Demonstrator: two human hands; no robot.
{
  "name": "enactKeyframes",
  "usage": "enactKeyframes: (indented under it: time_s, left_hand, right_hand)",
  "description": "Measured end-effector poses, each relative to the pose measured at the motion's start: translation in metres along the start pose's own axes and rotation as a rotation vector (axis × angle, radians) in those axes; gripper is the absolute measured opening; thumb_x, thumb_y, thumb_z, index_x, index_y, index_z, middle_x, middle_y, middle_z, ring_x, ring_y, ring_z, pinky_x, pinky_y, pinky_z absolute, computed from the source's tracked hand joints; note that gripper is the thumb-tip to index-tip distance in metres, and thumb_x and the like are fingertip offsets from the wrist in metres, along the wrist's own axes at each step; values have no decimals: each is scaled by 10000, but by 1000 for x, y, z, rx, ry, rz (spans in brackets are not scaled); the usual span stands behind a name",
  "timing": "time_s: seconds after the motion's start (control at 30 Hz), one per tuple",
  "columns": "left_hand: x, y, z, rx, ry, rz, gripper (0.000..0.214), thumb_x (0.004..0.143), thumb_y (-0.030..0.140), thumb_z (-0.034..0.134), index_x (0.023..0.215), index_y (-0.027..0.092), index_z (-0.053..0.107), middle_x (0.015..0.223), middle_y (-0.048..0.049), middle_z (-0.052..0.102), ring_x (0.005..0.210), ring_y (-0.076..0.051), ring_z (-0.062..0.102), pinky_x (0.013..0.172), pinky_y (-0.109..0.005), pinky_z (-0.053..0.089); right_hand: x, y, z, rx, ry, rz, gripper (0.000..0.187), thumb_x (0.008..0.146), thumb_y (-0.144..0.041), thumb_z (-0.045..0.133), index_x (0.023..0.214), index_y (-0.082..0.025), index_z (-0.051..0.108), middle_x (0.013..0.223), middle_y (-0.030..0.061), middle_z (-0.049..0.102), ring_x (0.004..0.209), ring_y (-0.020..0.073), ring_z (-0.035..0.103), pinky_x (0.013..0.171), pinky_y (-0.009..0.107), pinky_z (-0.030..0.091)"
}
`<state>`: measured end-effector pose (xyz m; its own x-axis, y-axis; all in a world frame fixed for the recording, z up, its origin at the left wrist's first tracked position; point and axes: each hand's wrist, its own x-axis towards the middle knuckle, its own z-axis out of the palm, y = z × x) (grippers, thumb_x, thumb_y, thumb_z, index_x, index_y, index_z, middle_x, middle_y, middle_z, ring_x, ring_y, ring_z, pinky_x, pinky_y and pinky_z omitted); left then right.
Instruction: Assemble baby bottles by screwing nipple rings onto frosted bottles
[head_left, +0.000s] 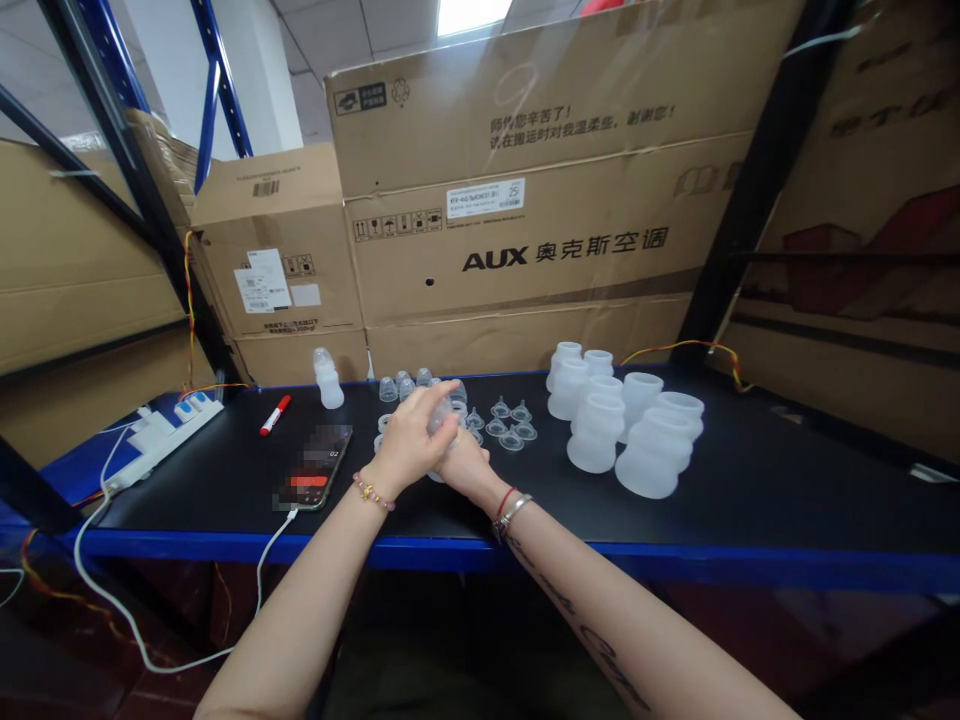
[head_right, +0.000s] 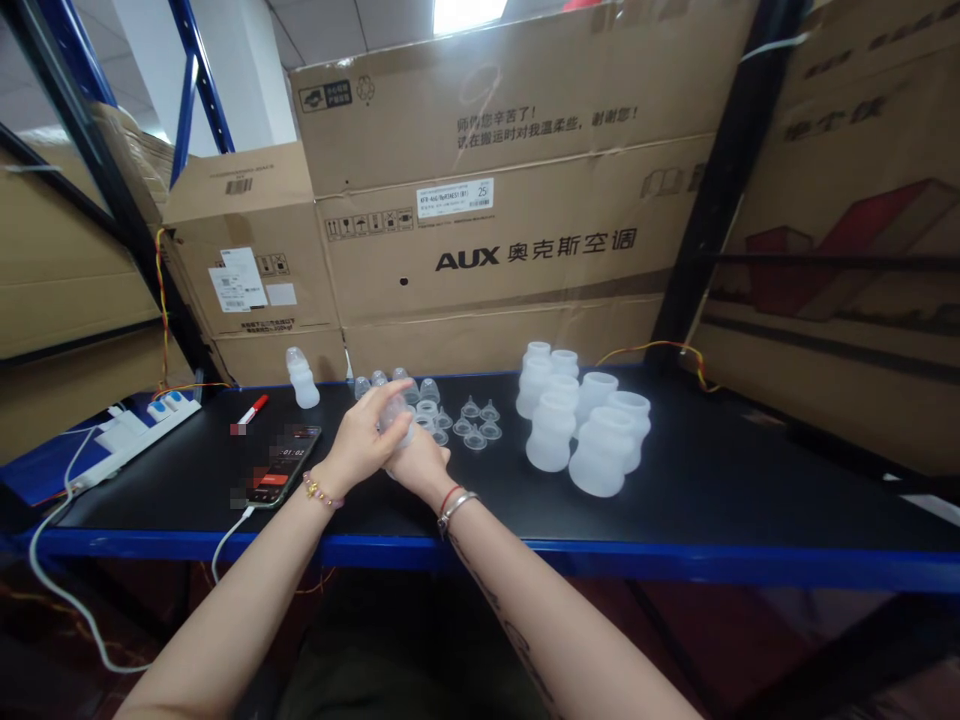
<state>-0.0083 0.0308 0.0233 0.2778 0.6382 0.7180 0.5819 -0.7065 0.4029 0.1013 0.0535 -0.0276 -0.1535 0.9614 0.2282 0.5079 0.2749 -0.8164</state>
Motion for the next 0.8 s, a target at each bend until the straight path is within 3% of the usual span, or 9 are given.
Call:
enactKeyframes:
  time_s: [0.33, 0.6, 0.7, 0.8]
  left_hand:
    - [-4, -4, 5, -49, 33, -3, 398, 881, 253, 526, 1278, 221, 517, 1258, -82, 603, 1123, -202, 586, 1021, -342, 434]
    - [-8, -6, 8, -114, 5, -12, 442, 909, 302, 497, 1340, 225, 447, 1349, -102, 536, 1243, -224, 516, 1078, -386, 384]
    - [-9, -8, 9, -215, -18, -47, 487, 909, 353, 508, 1375, 243, 419, 1384, -102, 505, 1246, -231, 512, 1081, -403, 376]
    - [-9, -12, 11, -455, -27, -168, 646, 919, 446, 484, 1489, 268, 238, 1371, -114, 515, 1203, -230, 550, 1047, -405, 408]
  right_hand:
    - [-7, -16, -8, -43, -29, 80, 228, 729, -313, 586, 914, -226, 688, 906, 39, 721, 956, 311, 635, 826, 405, 389]
    - [-3, -6, -5, -33, -11, 70, 260, 726, -323, 602, 964, -258, 683, 884, 11, 719, 960, 294, 630, 848, 393, 393]
    - [-3, -6, -5, -12, -12, 58, 256, 736, -350, 592, 955, -254, 684, 895, 13, 722, 974, 286, 628, 874, 402, 386]
    - [-6, -10, -6, 17, -19, 73, 286, 697, -377, 636, 942, -238, 682, 888, 13, 723, 947, 273, 638, 888, 406, 382]
